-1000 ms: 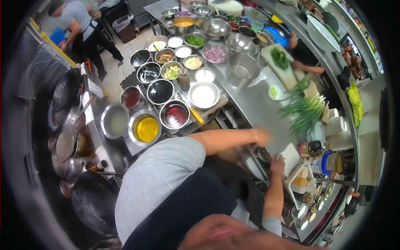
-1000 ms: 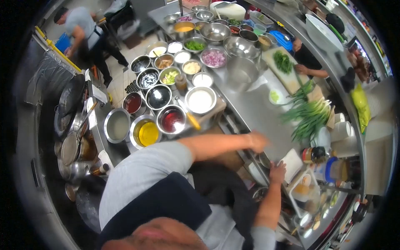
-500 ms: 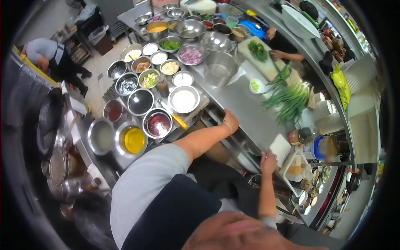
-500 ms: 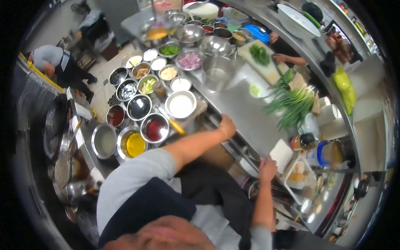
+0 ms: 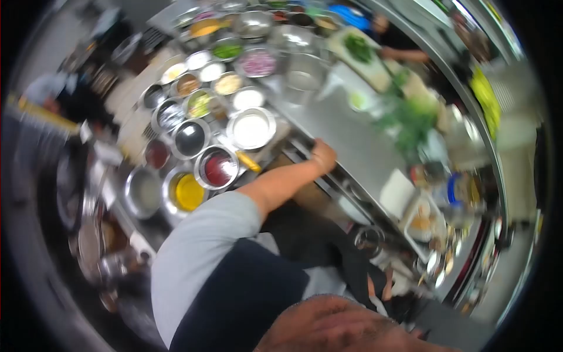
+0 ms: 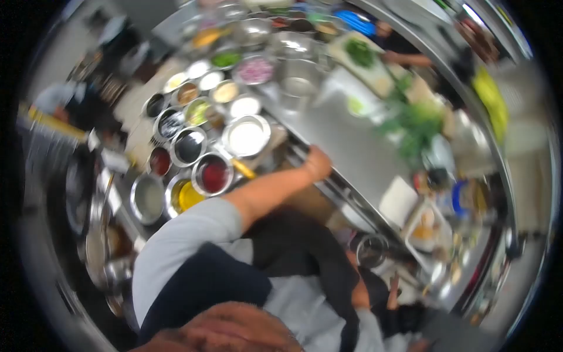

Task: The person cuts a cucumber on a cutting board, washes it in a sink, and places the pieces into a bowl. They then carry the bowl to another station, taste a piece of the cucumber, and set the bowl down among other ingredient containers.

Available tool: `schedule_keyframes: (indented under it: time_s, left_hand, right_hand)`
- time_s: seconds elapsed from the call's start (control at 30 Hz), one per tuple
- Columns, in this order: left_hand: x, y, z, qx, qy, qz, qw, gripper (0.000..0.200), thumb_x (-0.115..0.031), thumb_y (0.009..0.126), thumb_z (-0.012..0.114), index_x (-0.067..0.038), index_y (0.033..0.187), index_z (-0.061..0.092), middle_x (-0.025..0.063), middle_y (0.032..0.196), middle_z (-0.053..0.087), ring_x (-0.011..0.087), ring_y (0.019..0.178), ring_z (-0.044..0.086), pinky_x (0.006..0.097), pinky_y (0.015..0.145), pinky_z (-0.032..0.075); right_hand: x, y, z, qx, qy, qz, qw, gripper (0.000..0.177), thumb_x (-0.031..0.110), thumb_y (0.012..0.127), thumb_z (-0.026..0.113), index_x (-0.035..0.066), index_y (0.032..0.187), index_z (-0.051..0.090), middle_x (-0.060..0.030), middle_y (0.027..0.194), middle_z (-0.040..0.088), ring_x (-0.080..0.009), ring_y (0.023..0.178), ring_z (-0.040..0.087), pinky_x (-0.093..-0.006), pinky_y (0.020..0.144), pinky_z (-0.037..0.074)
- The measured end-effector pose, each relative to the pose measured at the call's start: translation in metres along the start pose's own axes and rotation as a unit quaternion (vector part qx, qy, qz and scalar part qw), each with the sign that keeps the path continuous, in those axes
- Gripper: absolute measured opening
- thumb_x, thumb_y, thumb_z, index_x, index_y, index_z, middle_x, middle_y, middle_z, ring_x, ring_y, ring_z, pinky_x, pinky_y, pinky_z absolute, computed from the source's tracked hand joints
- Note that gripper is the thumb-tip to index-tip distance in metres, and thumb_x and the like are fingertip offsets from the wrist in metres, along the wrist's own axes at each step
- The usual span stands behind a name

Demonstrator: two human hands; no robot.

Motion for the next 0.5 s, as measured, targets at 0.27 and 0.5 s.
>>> schedule_keyframes:
  time_s: [0.27, 0.5]
  left_hand:
    - [0.000, 0.014, -0.001, -0.048, 0.018, 0.005, 0.999, 0.024, -0.031, 0.098, 0.065, -0.019, 0.107, 0.084, 0.0060, 0.109, 0.082, 0.0279, 0.110, 0.075, 0.0584, 0.095, 0.048]
    - [-0.004, 0.028, 0.002, -0.092, 0.058, 0.050, 0.993, 0.025, -0.024, 0.098, 0.059, -0.021, 0.096, 0.084, 0.0050, 0.096, 0.082, 0.0269, 0.095, 0.079, 0.0515, 0.077, 0.049]
  right_hand:
    - [0.040, -0.009, -0.078, -0.007, 0.452, 0.174, 0.875, 0.072, 0.022, 0.088, 0.086, 0.014, 0.154, 0.060, -0.0166, 0.145, 0.067, -0.0262, 0.135, 0.063, -0.0403, 0.114, 0.048]
    - [-0.010, -0.038, -0.080, 0.007, -0.194, 0.226, 0.954, 0.037, 0.029, 0.100, 0.061, 0.010, 0.128, 0.075, -0.0208, 0.122, 0.077, -0.0408, 0.116, 0.073, -0.0506, 0.103, 0.056]
Point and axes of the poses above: each hand's wrist, its own y-axis towards the middle knuckle, its own z-axis out of the palm, x = y × z, the point moved 4 cm from there along y, towards the middle knuckle
